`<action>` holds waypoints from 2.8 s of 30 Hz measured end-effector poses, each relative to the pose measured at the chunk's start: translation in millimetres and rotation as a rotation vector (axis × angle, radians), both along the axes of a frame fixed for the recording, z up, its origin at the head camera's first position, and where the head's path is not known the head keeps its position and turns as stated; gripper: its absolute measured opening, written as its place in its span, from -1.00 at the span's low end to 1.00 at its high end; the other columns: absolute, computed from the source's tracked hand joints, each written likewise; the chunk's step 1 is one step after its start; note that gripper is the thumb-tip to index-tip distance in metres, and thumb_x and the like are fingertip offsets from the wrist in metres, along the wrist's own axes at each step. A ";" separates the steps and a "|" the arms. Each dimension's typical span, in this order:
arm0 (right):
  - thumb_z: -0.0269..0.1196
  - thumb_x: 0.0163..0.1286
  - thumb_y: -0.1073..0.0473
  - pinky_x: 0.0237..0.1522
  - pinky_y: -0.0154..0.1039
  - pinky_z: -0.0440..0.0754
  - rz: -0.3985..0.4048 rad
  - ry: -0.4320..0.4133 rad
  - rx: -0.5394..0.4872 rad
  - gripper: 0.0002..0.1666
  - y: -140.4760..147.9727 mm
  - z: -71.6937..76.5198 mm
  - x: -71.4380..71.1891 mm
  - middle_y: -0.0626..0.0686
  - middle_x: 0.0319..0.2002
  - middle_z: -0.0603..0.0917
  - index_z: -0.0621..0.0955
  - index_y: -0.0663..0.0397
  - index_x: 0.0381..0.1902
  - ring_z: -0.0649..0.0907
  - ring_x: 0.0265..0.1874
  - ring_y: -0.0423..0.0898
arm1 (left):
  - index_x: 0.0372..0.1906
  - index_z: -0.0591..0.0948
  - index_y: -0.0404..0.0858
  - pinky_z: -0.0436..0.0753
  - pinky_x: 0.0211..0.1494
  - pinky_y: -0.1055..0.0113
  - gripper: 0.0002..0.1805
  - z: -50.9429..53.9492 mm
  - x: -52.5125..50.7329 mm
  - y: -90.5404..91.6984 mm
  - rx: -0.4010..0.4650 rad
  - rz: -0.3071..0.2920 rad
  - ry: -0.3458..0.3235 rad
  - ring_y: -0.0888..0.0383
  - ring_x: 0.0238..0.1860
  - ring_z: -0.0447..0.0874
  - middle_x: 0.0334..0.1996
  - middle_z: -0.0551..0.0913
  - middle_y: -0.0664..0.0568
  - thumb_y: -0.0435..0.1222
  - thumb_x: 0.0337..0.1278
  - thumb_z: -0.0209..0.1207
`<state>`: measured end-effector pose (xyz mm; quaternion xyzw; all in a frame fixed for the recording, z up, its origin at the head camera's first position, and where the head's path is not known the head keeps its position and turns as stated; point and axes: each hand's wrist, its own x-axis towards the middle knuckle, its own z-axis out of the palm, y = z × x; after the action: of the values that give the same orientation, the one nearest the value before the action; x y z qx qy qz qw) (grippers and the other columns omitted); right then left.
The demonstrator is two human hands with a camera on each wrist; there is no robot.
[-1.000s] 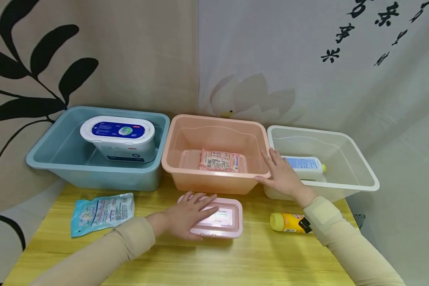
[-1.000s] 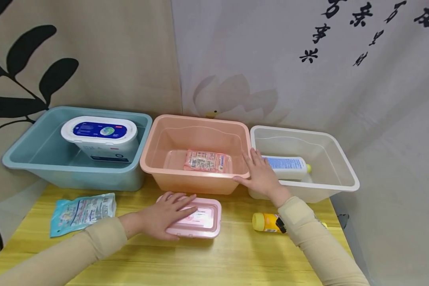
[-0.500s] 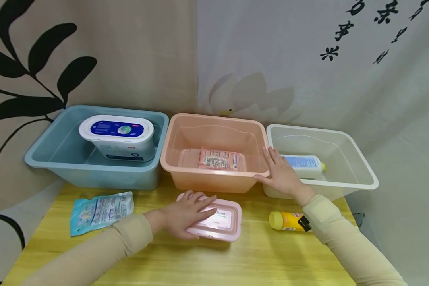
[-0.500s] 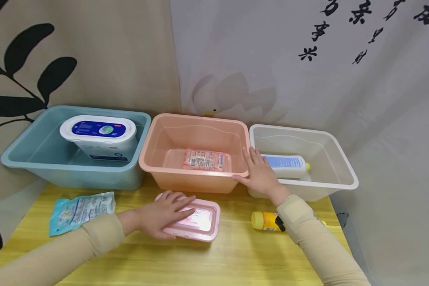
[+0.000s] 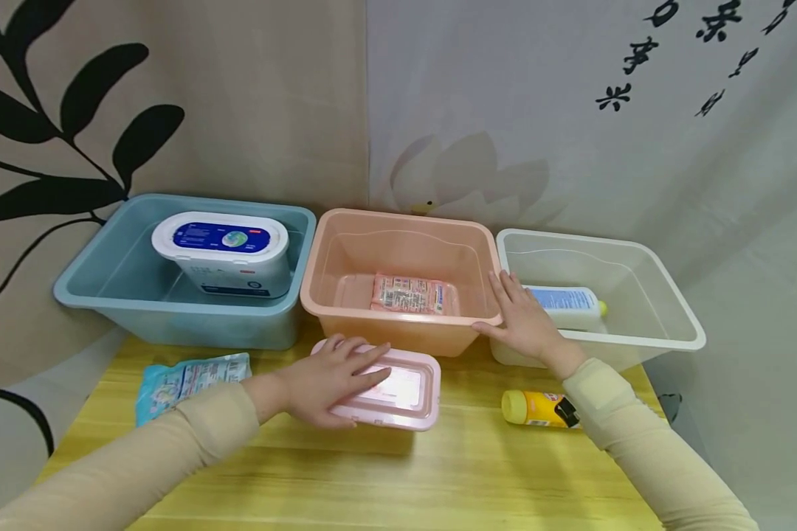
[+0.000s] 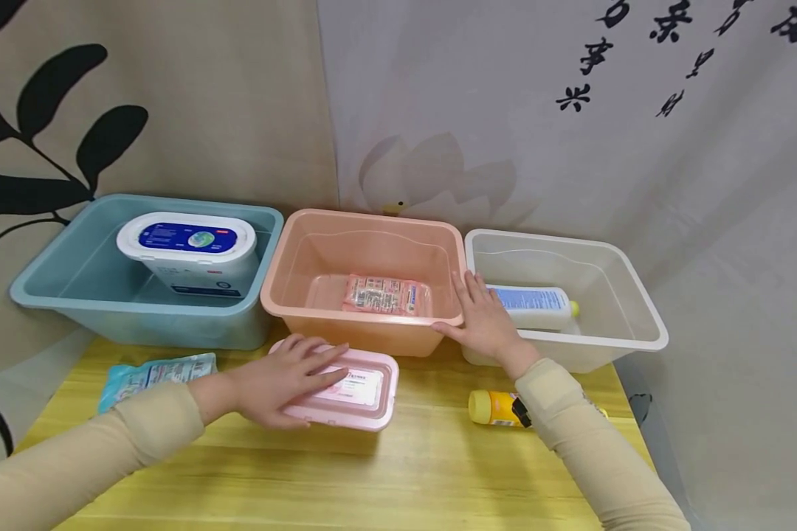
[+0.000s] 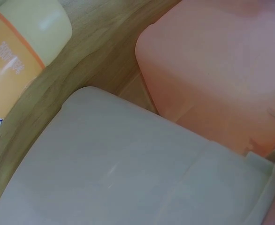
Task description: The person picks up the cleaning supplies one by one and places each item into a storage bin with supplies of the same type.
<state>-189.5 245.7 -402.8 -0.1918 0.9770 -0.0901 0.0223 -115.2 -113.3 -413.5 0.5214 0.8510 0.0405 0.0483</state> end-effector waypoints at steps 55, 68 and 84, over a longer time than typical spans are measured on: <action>0.08 0.26 -0.36 0.42 0.19 -0.07 -0.002 -0.043 0.013 0.16 -0.3 0.9 -0.2 0.33 0.47 -0.13 -0.16 0.17 0.48 -0.08 0.45 0.28 | 0.36 0.32 -0.12 0.18 0.19 -0.10 -0.08 101.1 0.2 -85.6 0.106 0.051 0.272 -0.14 0.28 0.11 0.43 0.12 -0.12 0.08 -0.22 0.31; 0.08 0.26 -0.36 0.42 0.19 -0.06 0.000 -0.040 0.008 0.16 0.3 1.8 0.0 0.34 0.46 -0.13 -0.17 0.17 0.48 -0.08 0.45 0.27 | 0.37 0.29 -0.06 0.18 0.14 -0.21 -0.13 127.0 2.6 -118.2 0.119 0.124 0.321 -0.23 0.29 0.09 0.43 0.11 -0.12 0.22 -0.07 0.17; 0.09 0.26 -0.35 0.42 0.18 -0.06 -0.004 -0.040 0.010 0.15 0.9 1.3 -0.4 0.34 0.46 -0.12 -0.16 0.15 0.48 -0.07 0.45 0.29 | 0.41 0.21 0.01 0.18 0.10 -0.21 -0.15 128.6 -19.6 -151.7 0.120 0.168 0.426 -0.29 0.22 0.11 0.40 0.14 -0.19 0.40 0.10 -0.25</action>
<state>-189.9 246.6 -401.5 -0.1880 0.9772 -0.0892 0.0426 -134.8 -265.0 -285.0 0.4476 0.8783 -0.0161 -0.1671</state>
